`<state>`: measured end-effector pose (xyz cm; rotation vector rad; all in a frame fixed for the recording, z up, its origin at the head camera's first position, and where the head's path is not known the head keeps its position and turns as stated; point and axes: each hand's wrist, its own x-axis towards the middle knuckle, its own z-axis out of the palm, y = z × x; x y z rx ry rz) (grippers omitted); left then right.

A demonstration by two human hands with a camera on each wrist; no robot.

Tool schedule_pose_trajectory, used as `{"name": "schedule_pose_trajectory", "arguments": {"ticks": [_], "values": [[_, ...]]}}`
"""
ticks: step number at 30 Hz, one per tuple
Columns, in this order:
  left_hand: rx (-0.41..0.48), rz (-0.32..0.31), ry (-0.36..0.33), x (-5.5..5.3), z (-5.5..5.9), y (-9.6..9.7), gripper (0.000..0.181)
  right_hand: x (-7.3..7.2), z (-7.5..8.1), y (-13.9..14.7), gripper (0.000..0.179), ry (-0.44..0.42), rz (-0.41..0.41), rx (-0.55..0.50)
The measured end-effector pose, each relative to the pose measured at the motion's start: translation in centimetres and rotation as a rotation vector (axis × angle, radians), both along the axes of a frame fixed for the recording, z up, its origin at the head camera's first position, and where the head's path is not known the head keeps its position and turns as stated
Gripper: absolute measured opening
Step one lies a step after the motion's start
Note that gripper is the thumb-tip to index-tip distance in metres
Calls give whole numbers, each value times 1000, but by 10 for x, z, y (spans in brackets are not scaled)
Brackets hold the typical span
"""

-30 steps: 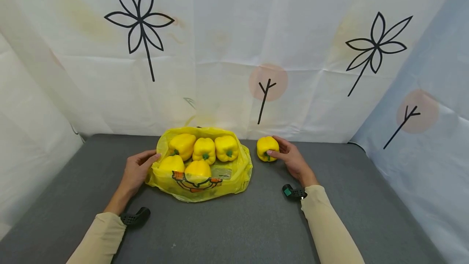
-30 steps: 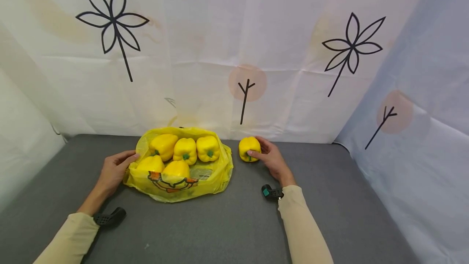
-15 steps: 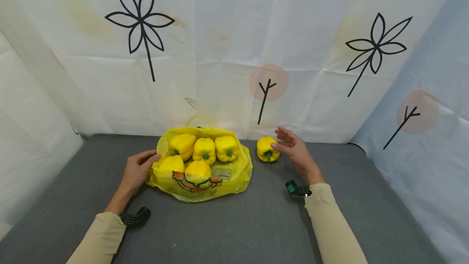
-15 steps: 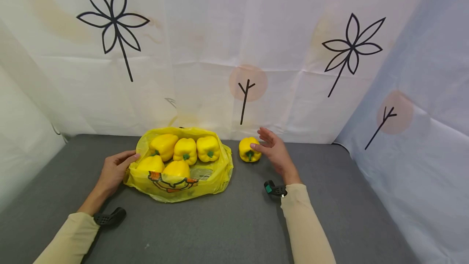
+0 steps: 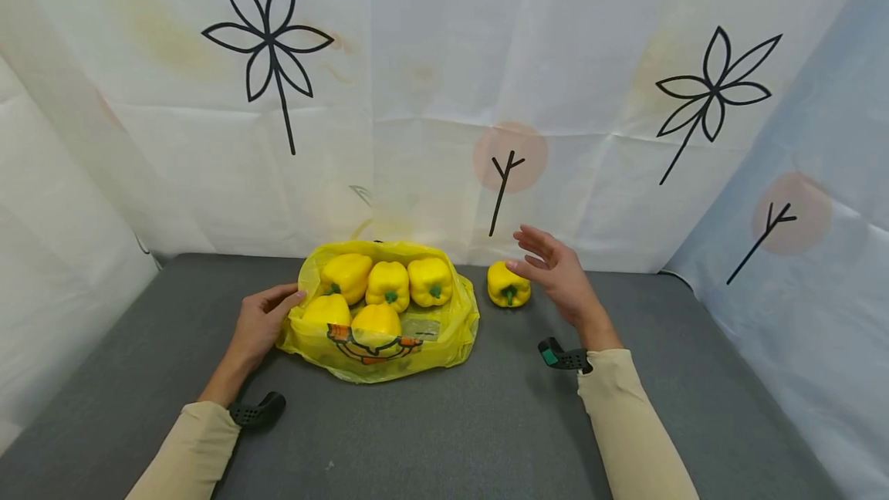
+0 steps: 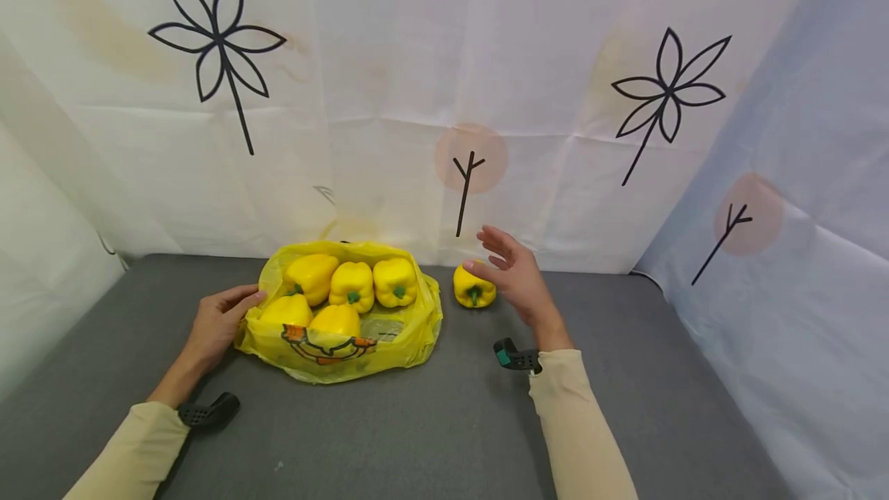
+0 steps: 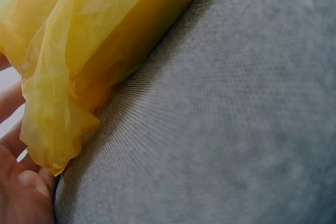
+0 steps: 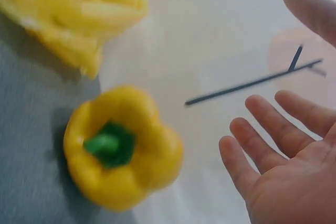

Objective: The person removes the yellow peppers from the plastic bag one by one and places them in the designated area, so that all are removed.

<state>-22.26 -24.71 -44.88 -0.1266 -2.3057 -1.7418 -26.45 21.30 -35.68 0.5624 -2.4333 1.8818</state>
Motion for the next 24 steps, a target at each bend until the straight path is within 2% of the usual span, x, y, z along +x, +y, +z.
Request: {"name": "schedule_pose_trajectory", "arguments": {"ticks": [10, 24], "values": [[-19, 4, 5, 0, 0, 0, 45, 17, 18, -27, 71, -2, 77, -12], [-11, 5, 9, -1, -1, 1, 45, 31, 24, -47, 72, 30, 136, 7]]}}
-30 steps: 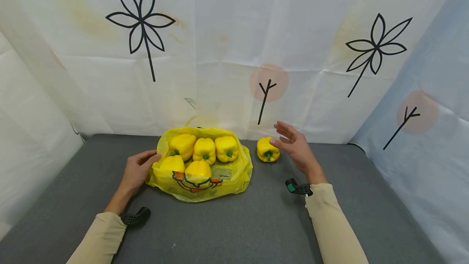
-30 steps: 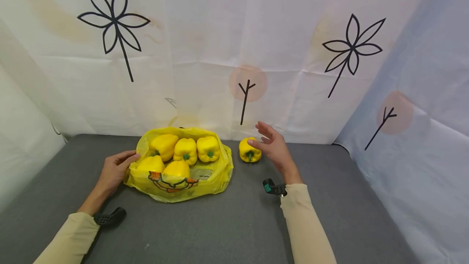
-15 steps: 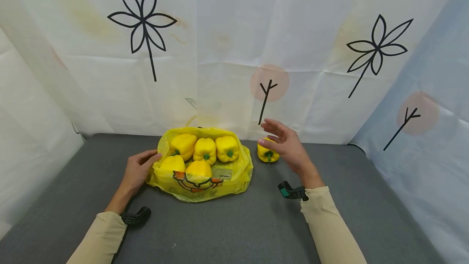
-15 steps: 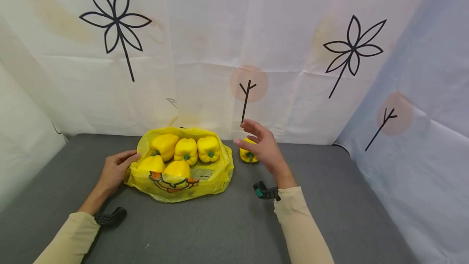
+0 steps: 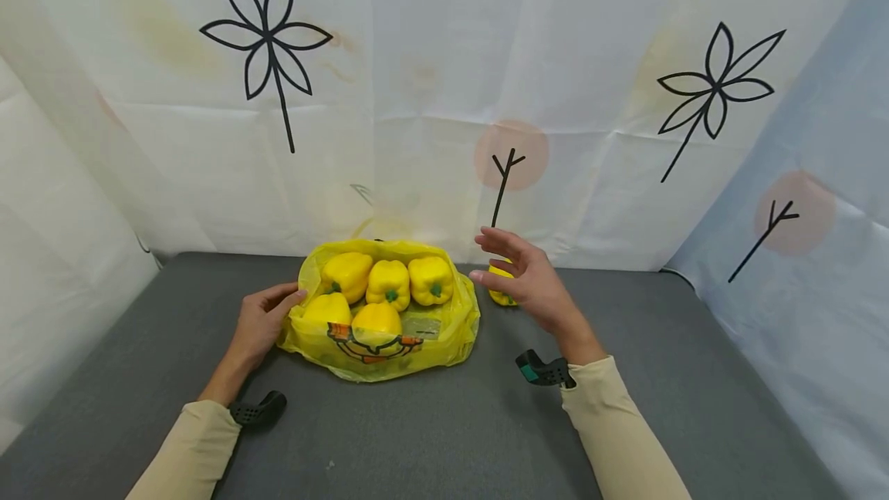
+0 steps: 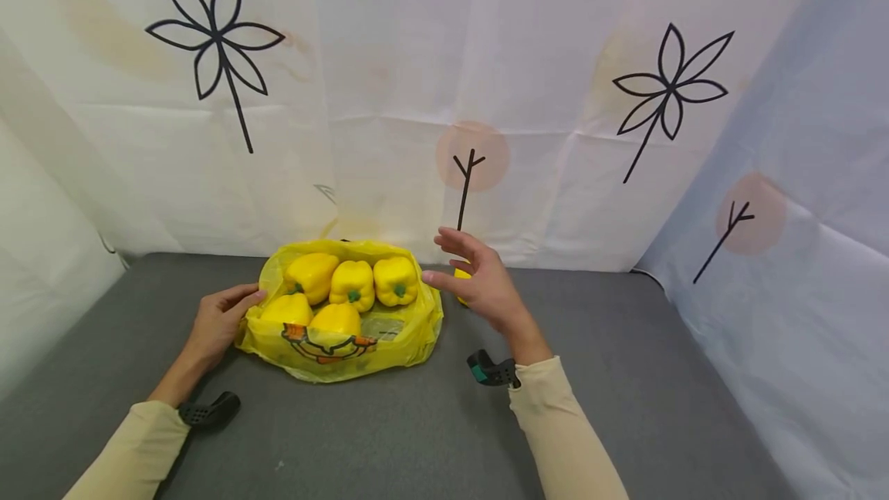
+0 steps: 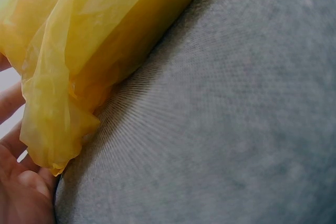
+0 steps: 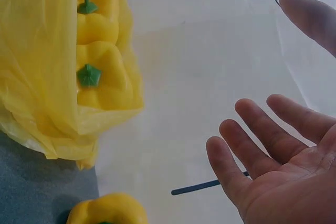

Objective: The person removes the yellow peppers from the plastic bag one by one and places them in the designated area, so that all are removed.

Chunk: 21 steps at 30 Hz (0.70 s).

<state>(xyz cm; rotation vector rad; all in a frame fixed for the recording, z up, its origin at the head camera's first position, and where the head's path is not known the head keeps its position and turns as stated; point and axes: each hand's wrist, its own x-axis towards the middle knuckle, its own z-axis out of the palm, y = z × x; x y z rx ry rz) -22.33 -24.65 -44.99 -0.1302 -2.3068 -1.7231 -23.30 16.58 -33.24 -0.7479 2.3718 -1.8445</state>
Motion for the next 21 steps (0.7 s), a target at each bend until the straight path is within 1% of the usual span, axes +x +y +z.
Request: {"name": "schedule_pose_trajectory", "arguments": {"ticks": [11, 18, 21], "values": [[-7, 7, 3, 0, 1, 0, 44, 4, 1, -10, 71, 36, 23, 22], [-11, 9, 8, 0, 1, 0, 44, 6, 2, -15, 71, 22, 34, 30], [-8, 7, 7, 0, 0, 0, 44, 7, 2, -18, 70, 25, 53, 30]]}}
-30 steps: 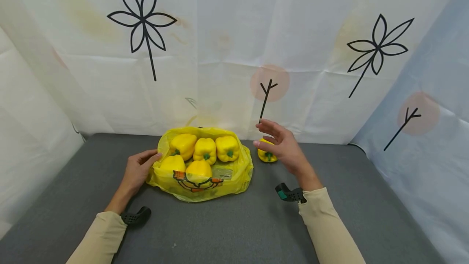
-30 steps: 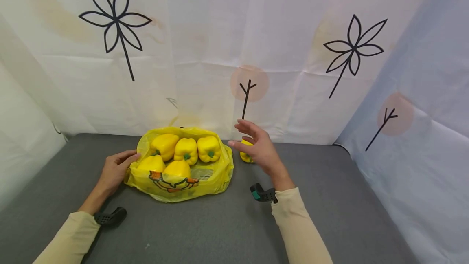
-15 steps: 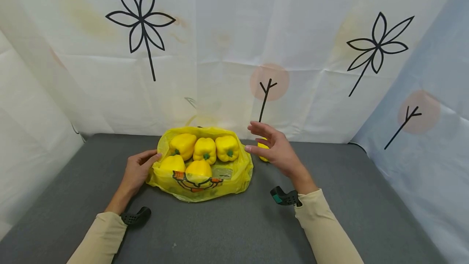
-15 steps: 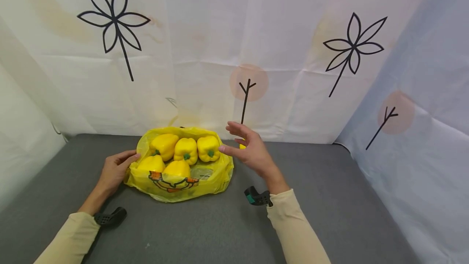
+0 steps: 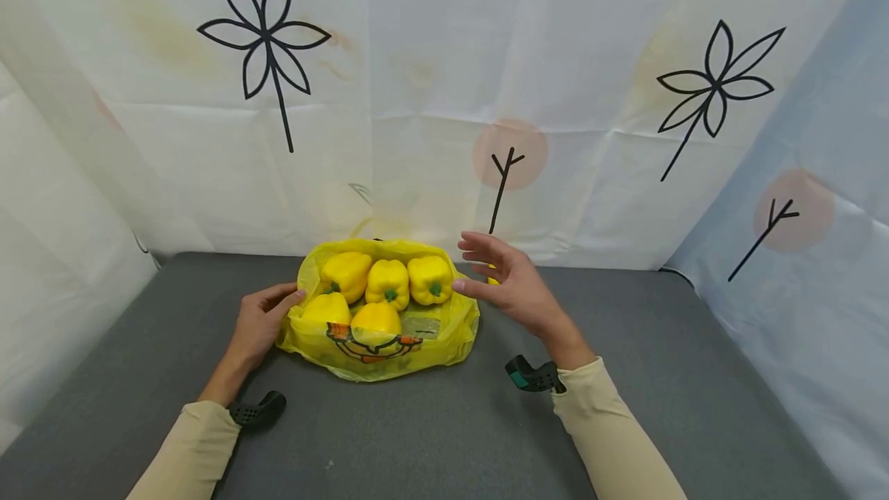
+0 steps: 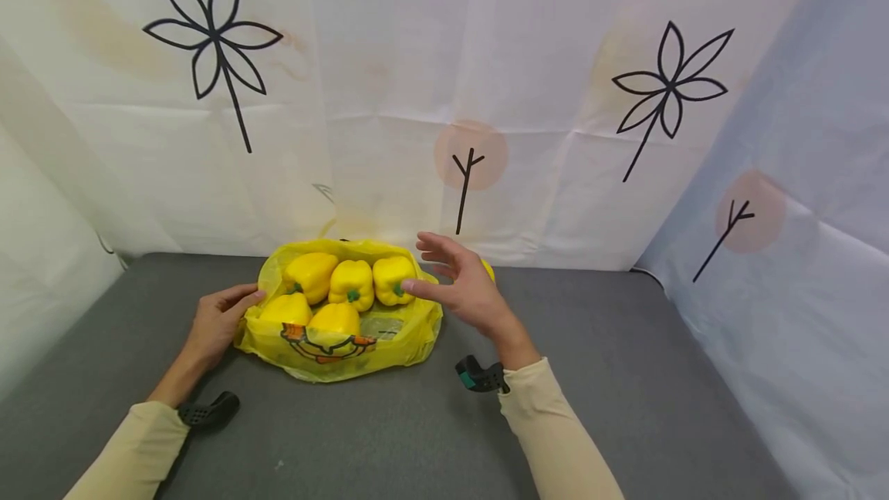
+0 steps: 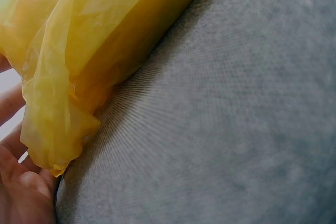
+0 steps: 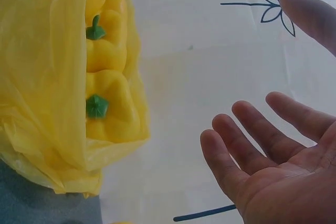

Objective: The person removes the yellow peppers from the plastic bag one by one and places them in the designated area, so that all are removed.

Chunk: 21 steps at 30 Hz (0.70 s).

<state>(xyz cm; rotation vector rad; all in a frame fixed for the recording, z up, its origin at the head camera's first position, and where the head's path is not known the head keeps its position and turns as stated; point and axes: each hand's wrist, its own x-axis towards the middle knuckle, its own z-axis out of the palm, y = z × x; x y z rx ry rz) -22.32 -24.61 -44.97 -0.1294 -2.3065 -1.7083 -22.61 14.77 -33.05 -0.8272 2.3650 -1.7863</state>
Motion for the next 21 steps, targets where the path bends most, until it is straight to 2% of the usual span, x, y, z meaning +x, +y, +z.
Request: {"name": "schedule_pose_trajectory", "arguments": {"ticks": [6, 12, 21], "values": [[0, 10, -2, 0, -1, 0, 44, -1, -1, -11, 70, 5, 61, -4], [-3, 22, -7, -1, -1, 0, 45, -3, -4, -27, 69, 9, 87, 11], [-12, 22, -14, -1, -1, 0, 44, -8, -17, -51, 65, -32, 126, 37]]}}
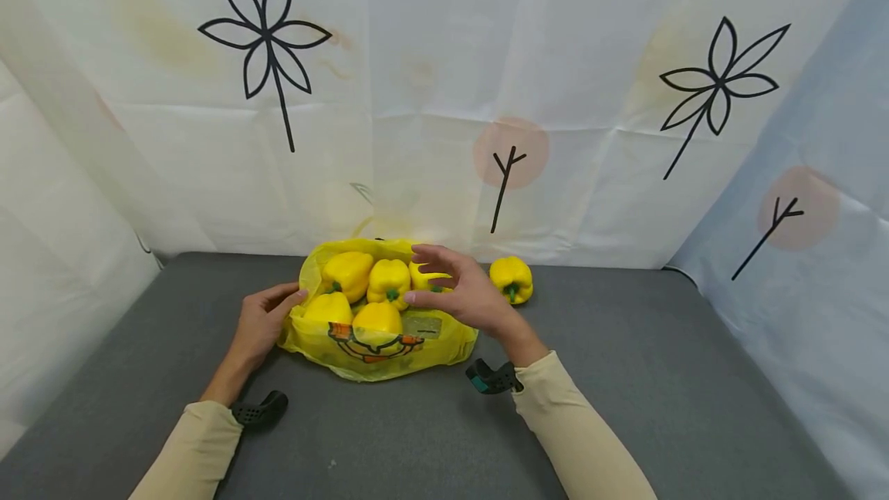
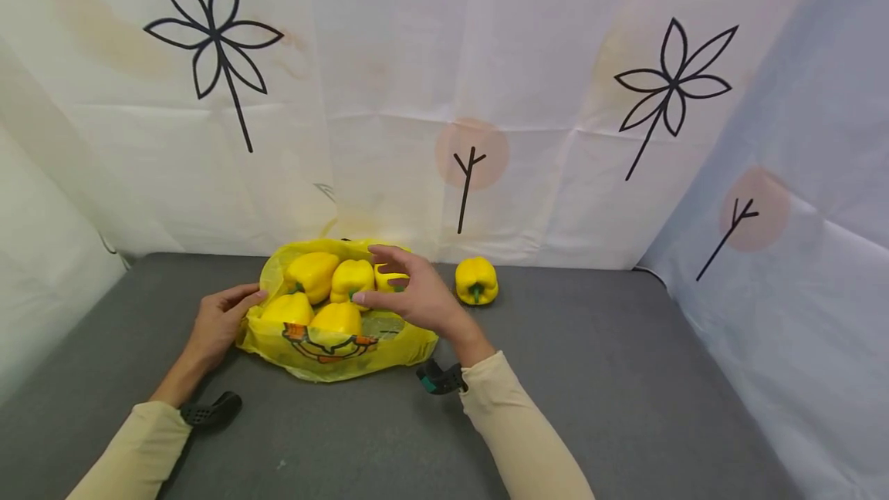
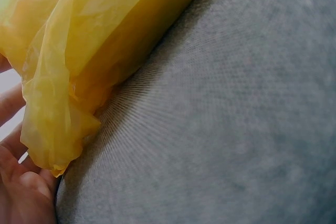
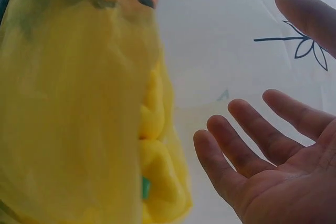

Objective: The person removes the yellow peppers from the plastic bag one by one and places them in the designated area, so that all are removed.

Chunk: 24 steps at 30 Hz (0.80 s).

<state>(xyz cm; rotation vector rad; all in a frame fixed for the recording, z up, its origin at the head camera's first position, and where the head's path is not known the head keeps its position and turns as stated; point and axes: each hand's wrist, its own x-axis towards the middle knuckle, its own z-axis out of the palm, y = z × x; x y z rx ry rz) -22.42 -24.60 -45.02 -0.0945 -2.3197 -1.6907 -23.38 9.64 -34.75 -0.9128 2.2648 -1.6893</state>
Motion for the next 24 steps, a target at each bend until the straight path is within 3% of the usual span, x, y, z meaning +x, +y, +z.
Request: {"name": "schedule_pose_trajectory", "arguments": {"ticks": [15, 24], "values": [[0, 1, 14, -1, 2, 1, 42, 3, -23, -14, 71, -99, 12, 72], [-14, 2, 16, -1, 1, 0, 41, 3, -34, -22, 65, -103, 40, 95]]}}
